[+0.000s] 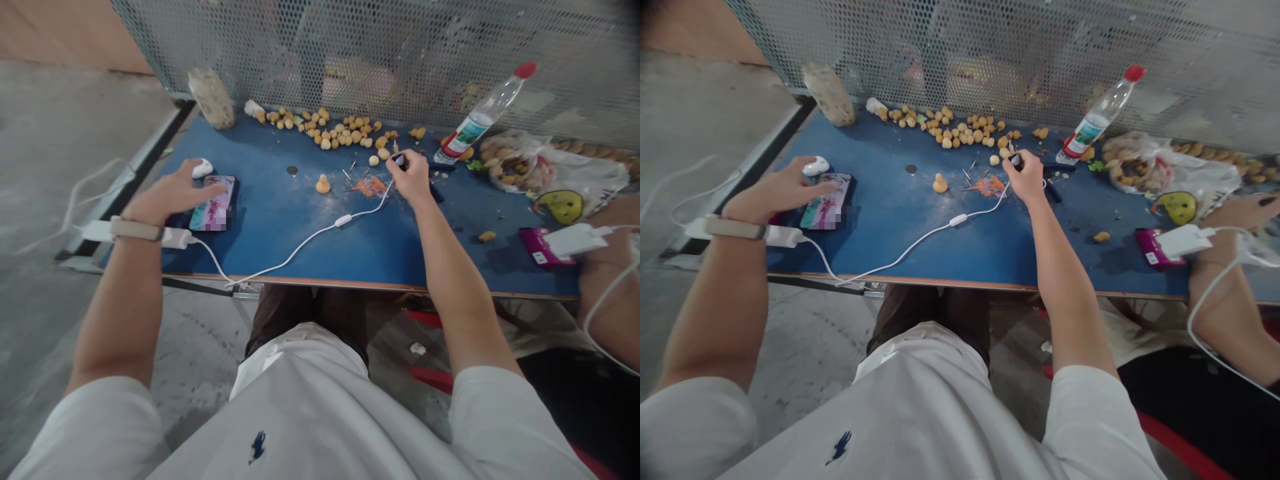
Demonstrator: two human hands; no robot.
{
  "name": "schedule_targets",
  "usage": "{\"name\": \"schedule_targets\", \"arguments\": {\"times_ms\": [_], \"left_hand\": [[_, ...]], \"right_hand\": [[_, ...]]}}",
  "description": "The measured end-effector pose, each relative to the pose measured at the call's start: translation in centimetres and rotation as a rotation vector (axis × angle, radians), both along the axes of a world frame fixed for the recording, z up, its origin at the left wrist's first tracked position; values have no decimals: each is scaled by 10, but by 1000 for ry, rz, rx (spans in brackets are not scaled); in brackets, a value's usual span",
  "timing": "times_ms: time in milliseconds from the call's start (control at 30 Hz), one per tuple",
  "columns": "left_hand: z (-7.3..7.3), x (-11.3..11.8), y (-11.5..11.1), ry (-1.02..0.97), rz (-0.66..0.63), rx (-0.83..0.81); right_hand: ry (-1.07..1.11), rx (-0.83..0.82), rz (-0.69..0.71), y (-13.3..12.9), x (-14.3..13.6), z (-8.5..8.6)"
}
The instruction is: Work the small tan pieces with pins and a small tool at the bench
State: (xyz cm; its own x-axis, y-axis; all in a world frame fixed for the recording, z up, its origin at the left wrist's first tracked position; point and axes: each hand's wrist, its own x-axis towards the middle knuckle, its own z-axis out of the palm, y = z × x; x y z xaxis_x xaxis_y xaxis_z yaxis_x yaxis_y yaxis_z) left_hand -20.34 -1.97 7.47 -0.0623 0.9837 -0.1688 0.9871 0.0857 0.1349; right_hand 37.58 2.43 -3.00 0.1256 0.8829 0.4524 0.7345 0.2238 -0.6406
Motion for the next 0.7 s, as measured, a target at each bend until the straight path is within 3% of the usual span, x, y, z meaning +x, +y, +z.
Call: {"name": "schedule_targets", "arguments": {"times_ms": [67,233,467,700], "left_hand": [[5,16,-14,67,-69,-44],[13,47,-31,97,-15,-62],[7,57,-25,87,-15,-34],[11,63,-28,91,30,-88]], "right_hand": [[34,14,-37,-4,-5,5],[59,5,-20,-14,-19,19],[34,-22,-37,-13,-22,22],[44,-16,-13,-13,-25,24]]}}
